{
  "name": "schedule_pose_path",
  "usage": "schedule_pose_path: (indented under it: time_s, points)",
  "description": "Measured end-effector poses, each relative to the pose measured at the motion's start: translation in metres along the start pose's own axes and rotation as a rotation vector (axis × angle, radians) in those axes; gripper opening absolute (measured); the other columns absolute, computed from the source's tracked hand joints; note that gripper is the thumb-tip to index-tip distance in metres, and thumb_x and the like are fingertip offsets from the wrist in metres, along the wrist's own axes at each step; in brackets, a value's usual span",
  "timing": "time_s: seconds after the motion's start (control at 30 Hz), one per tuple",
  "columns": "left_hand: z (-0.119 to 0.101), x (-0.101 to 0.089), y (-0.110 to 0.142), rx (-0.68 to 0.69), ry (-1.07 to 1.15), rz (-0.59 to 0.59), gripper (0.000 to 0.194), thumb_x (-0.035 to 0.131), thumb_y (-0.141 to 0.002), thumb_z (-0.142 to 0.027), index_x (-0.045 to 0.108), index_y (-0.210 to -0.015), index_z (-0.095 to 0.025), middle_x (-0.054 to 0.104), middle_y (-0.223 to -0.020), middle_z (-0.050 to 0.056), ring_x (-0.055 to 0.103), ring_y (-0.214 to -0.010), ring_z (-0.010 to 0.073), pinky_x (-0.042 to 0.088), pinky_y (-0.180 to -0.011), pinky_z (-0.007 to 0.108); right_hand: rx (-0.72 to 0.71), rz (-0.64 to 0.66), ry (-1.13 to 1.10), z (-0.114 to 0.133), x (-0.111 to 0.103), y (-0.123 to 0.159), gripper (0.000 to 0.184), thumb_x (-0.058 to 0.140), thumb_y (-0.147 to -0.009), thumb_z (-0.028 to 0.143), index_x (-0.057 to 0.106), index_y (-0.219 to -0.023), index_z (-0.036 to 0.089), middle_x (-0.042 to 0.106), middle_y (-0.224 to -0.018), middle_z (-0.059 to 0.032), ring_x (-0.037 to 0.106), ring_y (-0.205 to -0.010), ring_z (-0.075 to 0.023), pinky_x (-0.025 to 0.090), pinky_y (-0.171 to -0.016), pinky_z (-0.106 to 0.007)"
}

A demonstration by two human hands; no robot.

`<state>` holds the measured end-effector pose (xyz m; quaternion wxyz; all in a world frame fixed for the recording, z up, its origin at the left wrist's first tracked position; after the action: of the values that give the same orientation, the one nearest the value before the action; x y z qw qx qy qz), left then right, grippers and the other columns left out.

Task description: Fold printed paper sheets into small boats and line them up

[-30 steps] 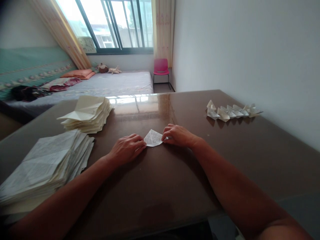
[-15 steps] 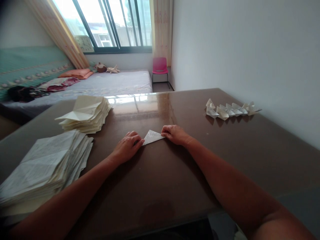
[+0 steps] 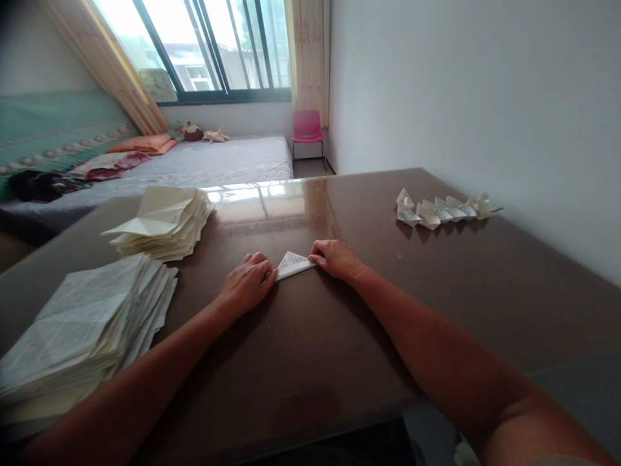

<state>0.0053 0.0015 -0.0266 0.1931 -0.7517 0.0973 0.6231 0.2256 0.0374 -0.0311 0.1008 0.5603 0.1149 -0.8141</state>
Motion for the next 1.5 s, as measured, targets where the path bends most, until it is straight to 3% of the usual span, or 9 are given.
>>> schedule_pose_path:
  time_s: [0.33, 0.43, 0.57, 0.67, 0.77, 0.9, 0.97, 1.03, 1.5]
  points:
    - [-0.002, -0.002, 0.003, 0.005, -0.105, 0.008, 0.03, 0.042, -0.092, -0.041, 0.059, -0.079, -0.021, 0.057, -0.097, 0.007, 0.05, -0.095, 0.0231, 0.045, -0.069, 0.031, 0.012, -0.001, -0.01, 0.001, 0.0, 0.0, 0.017, 0.059, -0.084, 0.039, 0.067, -0.086, 0.024, 0.071, -0.088, -0.003, 0.061, -0.079, -0.0184, 0.034, -0.06, -0.026]
    - [-0.006, -0.004, 0.003, 0.029, -0.13, -0.041, 0.024, 0.045, -0.091, -0.038, 0.06, -0.098, -0.021, 0.057, -0.103, 0.008, 0.049, -0.099, 0.0243, 0.045, -0.075, 0.034, 0.025, 0.003, -0.019, 0.001, 0.0, 0.001, 0.016, 0.06, -0.083, 0.039, 0.066, -0.086, 0.024, 0.071, -0.089, -0.0026, 0.061, -0.08, -0.0179, 0.034, -0.06, -0.025]
    - [-0.016, -0.003, 0.004, 0.247, -0.101, -0.088, 0.036, 0.046, -0.093, -0.027, 0.05, -0.128, -0.033, 0.055, -0.119, 0.004, 0.044, -0.112, 0.0237, 0.041, -0.088, 0.036, 0.038, 0.008, -0.018, 0.003, 0.0, 0.001, 0.017, 0.06, -0.084, 0.039, 0.066, -0.087, 0.024, 0.071, -0.09, -0.0014, 0.061, -0.08, -0.0167, 0.034, -0.06, -0.025]
    - [-0.021, 0.001, 0.004, 0.345, -0.107, -0.031, 0.035, 0.046, -0.093, -0.026, 0.052, -0.127, -0.036, 0.058, -0.115, 0.001, 0.044, -0.11, 0.0229, 0.04, -0.086, 0.036, 0.048, 0.005, -0.011, 0.002, 0.0, 0.002, 0.017, 0.06, -0.085, 0.039, 0.065, -0.088, 0.024, 0.07, -0.089, -0.0001, 0.061, -0.079, -0.0156, 0.035, -0.061, -0.024]
    - [-0.021, 0.002, 0.003, 0.346, -0.118, 0.009, 0.034, 0.047, -0.093, -0.027, 0.054, -0.125, -0.036, 0.059, -0.111, 0.001, 0.046, -0.105, 0.0222, 0.04, -0.082, 0.035, 0.022, -0.031, -0.002, 0.003, -0.002, 0.005, 0.017, 0.06, -0.086, 0.038, 0.066, -0.092, 0.023, 0.069, -0.091, -0.001, 0.06, -0.081, -0.0152, 0.036, -0.063, -0.024]
    - [-0.02, 0.002, 0.004, 0.332, -0.125, 0.017, 0.035, 0.048, -0.093, -0.028, 0.054, -0.126, -0.038, 0.059, -0.11, 0.002, 0.046, -0.102, 0.0214, 0.04, -0.08, 0.033, -0.224, -0.149, 0.125, 0.021, -0.014, 0.016, 0.023, 0.051, -0.092, 0.034, 0.068, -0.103, 0.023, 0.064, -0.102, -0.0061, 0.055, -0.097, -0.018, 0.038, -0.076, -0.026]
    - [-0.02, 0.002, 0.005, 0.335, -0.13, 0.021, 0.036, 0.048, -0.093, -0.029, 0.053, -0.127, -0.039, 0.059, -0.109, 0.002, 0.046, -0.102, 0.0212, 0.04, -0.079, 0.033, -0.378, -0.063, 0.184, 0.034, -0.016, 0.023, 0.026, 0.046, -0.095, 0.033, 0.069, -0.102, 0.024, 0.064, -0.099, -0.0065, 0.055, -0.093, -0.0178, 0.037, -0.078, -0.028]
    - [-0.02, 0.002, 0.005, 0.337, -0.135, 0.019, 0.037, 0.049, -0.092, -0.03, 0.052, -0.127, -0.041, 0.059, -0.107, 0.002, 0.046, -0.102, 0.0211, 0.039, -0.078, 0.032, -0.425, 0.011, 0.266, 0.043, -0.016, 0.029, 0.027, 0.045, -0.095, 0.031, 0.07, -0.099, 0.022, 0.065, -0.096, -0.0075, 0.056, -0.09, -0.0194, 0.036, -0.076, -0.03]
    - [-0.006, -0.009, 0.014, 0.479, -0.27, 0.03, 0.026, 0.049, -0.091, -0.021, 0.06, -0.114, -0.021, 0.063, -0.1, 0.005, 0.054, -0.094, 0.0206, 0.043, -0.073, 0.031, -0.31, 0.142, 0.475, 0.039, -0.03, 0.034, 0.027, 0.046, -0.09, 0.026, 0.071, -0.09, 0.018, 0.067, -0.1, -0.0121, 0.057, -0.094, -0.0233, 0.036, -0.072, -0.032]
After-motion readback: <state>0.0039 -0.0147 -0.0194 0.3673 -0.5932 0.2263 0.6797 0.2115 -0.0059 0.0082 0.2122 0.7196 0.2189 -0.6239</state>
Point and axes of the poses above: each hand's wrist, its own y-axis away from the middle knuckle, its own x-axis out of the palm, z = x × y, the point moved 2 cm from there along -y, towards the middle knuckle
